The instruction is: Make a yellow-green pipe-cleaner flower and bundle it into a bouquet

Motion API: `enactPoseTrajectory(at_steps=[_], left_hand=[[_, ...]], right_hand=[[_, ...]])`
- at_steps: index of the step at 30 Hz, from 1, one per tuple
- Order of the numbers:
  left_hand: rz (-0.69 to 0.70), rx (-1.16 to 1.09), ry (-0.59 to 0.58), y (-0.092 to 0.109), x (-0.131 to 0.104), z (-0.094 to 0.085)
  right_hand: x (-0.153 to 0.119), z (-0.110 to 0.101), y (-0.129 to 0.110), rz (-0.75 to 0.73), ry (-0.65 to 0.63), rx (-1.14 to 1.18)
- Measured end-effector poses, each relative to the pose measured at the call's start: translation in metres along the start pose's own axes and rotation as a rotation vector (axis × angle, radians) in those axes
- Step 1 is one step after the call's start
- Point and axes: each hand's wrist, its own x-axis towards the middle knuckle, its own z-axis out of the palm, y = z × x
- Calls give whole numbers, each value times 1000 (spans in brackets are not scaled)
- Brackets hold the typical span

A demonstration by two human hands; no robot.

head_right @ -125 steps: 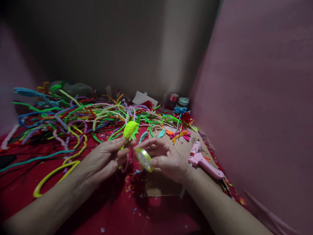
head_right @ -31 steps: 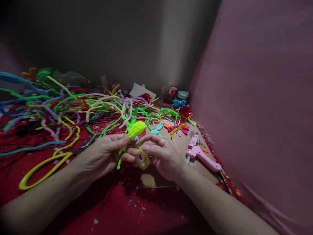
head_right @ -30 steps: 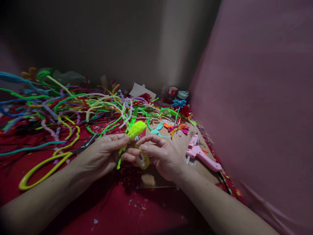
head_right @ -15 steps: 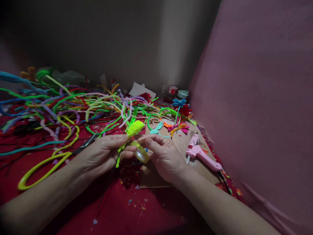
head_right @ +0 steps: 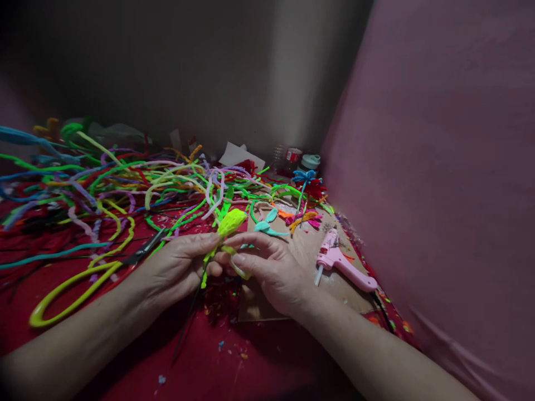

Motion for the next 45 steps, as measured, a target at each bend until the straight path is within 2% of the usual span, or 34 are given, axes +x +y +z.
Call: enactPoseTrajectory(at_steps=[5,10,17,23,27,30,38,45], left_hand=[[73,131,87,-3,1,2],[151,247,137,-4,1,5],[129,379,60,-5,-4,7],[127,427,13,-7,-5,9],[112,398,-8,-7,-5,9],[112,399,-20,-7,-5,9],[103,372,-13,-5,-8,11],[144,431,18,-9,-9,15]], right_hand=[[0,0,-1,-31,56,-117],[0,-1,-2,6,58,-207],[0,-4,0,21,113,-243],[0,1,1,-126,41,-295],[-1,2,5,-177,115,-457],[-2,2,6,-189,148,-488],[-3,1,8,-158,191,-430],[-6,6,7,-254,265,-696]])
